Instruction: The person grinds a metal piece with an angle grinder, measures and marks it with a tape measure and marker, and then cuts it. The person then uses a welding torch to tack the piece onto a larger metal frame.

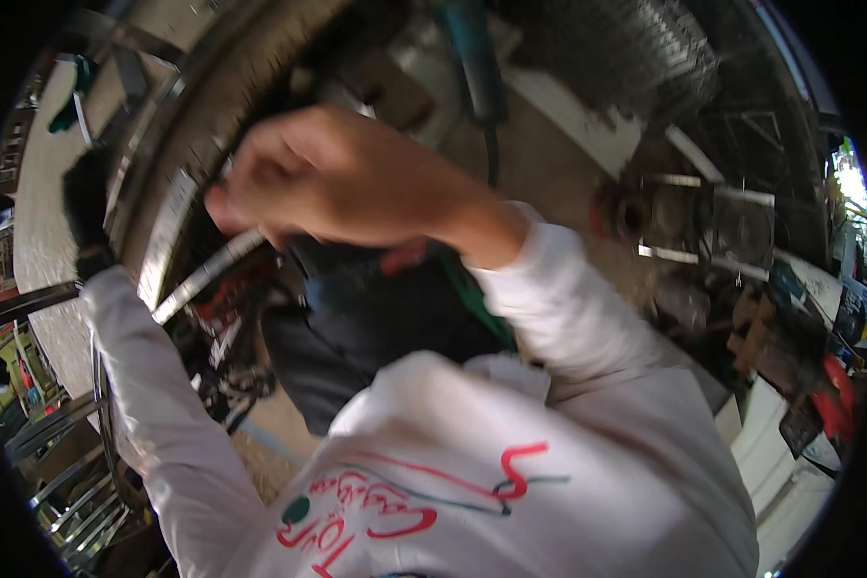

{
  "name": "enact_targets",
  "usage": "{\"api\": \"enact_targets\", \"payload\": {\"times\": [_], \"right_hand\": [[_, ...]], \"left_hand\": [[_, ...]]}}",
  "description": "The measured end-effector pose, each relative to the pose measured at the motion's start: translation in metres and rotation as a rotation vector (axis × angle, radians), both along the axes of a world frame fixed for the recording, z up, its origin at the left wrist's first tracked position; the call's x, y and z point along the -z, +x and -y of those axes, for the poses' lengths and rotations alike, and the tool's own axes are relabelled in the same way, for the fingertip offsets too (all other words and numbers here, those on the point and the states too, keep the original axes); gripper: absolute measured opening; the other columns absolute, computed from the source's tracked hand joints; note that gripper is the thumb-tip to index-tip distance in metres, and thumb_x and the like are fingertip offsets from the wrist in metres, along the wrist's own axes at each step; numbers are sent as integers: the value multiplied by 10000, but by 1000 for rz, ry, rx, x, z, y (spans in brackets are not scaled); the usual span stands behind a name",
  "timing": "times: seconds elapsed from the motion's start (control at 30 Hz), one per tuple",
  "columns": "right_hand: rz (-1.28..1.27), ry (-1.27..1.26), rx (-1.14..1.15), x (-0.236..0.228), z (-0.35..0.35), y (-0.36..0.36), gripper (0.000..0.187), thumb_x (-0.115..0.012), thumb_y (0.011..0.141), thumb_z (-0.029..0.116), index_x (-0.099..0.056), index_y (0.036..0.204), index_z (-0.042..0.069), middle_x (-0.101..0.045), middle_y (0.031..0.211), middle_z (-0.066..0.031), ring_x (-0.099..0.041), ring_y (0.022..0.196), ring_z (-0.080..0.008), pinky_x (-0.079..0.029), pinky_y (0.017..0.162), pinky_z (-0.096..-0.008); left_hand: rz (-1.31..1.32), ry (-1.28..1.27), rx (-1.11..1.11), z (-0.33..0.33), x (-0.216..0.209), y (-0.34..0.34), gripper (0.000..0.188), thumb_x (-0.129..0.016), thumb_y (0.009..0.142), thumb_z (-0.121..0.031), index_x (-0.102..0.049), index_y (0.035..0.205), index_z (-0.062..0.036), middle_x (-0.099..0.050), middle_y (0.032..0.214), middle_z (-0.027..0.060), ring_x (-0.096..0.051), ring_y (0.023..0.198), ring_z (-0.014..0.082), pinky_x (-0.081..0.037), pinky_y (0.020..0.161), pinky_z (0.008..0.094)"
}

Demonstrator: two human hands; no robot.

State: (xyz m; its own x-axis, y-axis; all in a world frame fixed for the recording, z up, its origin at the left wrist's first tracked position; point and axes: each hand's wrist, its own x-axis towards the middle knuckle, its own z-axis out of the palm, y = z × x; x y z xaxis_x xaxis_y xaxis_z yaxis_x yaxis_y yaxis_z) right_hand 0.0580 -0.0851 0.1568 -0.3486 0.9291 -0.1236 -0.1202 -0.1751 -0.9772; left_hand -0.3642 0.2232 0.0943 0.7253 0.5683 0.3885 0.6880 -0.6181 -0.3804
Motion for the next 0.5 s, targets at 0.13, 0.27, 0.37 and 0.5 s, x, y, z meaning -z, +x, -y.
{"api": "enact_targets", "payload": {"times": [0.13, 0.27, 0.37, 0.5], "right_hand": [[126, -256, -581, 36, 135, 57, 333, -834, 963, 305, -776, 1120, 17, -779, 968, -92, -751, 865, -164, -592, 736, -336], [110, -191, -388, -3, 218, 98, 420, -851, 945, 343, -772, 1233, 48, -781, 1118, -124, -767, 860, -254, -632, 773, -373], [-213, 136, -289, -25, 213, 169, 435, -846, 947, 270, -743, 1290, 23, -757, 1135, -188, -769, 929, -318, -660, 872, -398], [251, 23, 578, 32, 173, 215, 382, -657, 1067, 325, -694, 1233, -17, -712, 1020, -121, -633, 832, -171, -466, 723, -284]], "left_hand": [[275, -42, -358, 40, -19, 5, 448, -735, 1022, -278, -672, 1408, -59, -724, 1249, 180, -716, 1056, 337, -566, 940, 444], [519, -774, 38, 178, 8, 80, 578, -866, 861, -96, -671, 1403, -54, -708, 1209, 139, -682, 1078, 269, -561, 936, 375], [459, -1065, -12, 255, 16, 115, 514, -858, 844, -74, -682, 1325, -34, -707, 1126, 139, -692, 994, 282, -560, 907, 375], [441, -1031, -208, 271, 47, 82, 346, -831, 904, -128, -739, 1214, -6, -728, 1026, 147, -716, 977, 335, -567, 894, 410]]}}
